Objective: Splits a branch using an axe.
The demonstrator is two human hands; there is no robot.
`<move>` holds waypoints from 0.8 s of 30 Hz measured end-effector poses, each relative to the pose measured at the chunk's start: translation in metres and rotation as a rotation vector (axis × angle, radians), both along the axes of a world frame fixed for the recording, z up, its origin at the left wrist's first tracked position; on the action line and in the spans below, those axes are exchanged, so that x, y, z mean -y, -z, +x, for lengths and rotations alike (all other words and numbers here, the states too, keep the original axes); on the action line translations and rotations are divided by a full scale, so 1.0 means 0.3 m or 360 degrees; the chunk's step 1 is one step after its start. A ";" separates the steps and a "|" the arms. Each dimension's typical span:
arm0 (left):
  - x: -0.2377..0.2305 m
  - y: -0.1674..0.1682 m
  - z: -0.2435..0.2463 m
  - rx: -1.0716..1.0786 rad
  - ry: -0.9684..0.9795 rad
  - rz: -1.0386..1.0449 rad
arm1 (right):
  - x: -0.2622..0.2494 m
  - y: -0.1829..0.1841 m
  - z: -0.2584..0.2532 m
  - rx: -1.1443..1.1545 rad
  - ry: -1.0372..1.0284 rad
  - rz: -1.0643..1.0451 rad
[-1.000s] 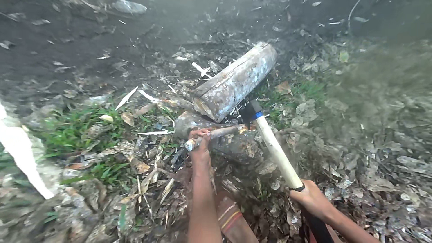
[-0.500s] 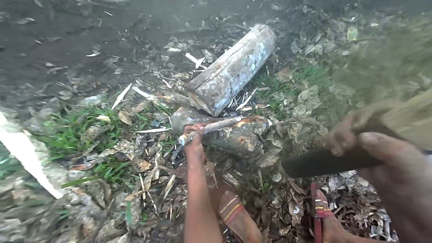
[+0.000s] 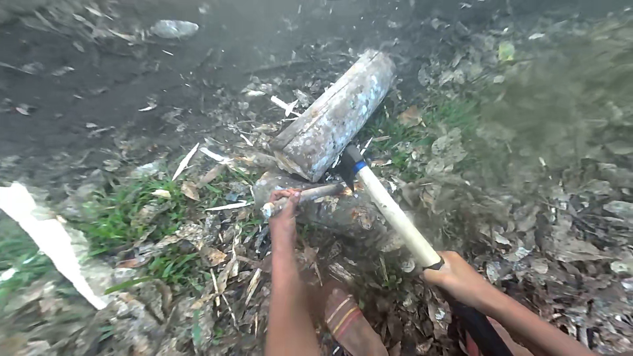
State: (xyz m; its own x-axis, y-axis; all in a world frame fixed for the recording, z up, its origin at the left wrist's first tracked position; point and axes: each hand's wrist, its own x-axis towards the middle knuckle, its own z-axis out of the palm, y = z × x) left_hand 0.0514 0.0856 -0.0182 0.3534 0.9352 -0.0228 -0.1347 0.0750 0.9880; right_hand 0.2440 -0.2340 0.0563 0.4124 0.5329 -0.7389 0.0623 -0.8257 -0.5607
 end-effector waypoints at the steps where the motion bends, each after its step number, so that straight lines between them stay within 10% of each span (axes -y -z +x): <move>1: 0.002 0.001 -0.003 0.0007 0.0005 0.0003 | -0.013 -0.042 -0.002 0.0011 0.0060 0.0080; 12: 0.009 -0.008 -0.014 0.0045 0.0092 0.0081 | -0.219 -0.340 0.082 0.0241 0.0412 0.1479; 19: 0.000 -0.003 -0.025 -0.0044 0.0056 0.0025 | -0.014 0.083 -0.007 -0.0066 0.0007 -0.0039; 24: -0.015 0.003 -0.028 0.0049 0.0035 -0.0034 | -0.003 0.160 -0.006 0.0010 -0.0141 -0.0162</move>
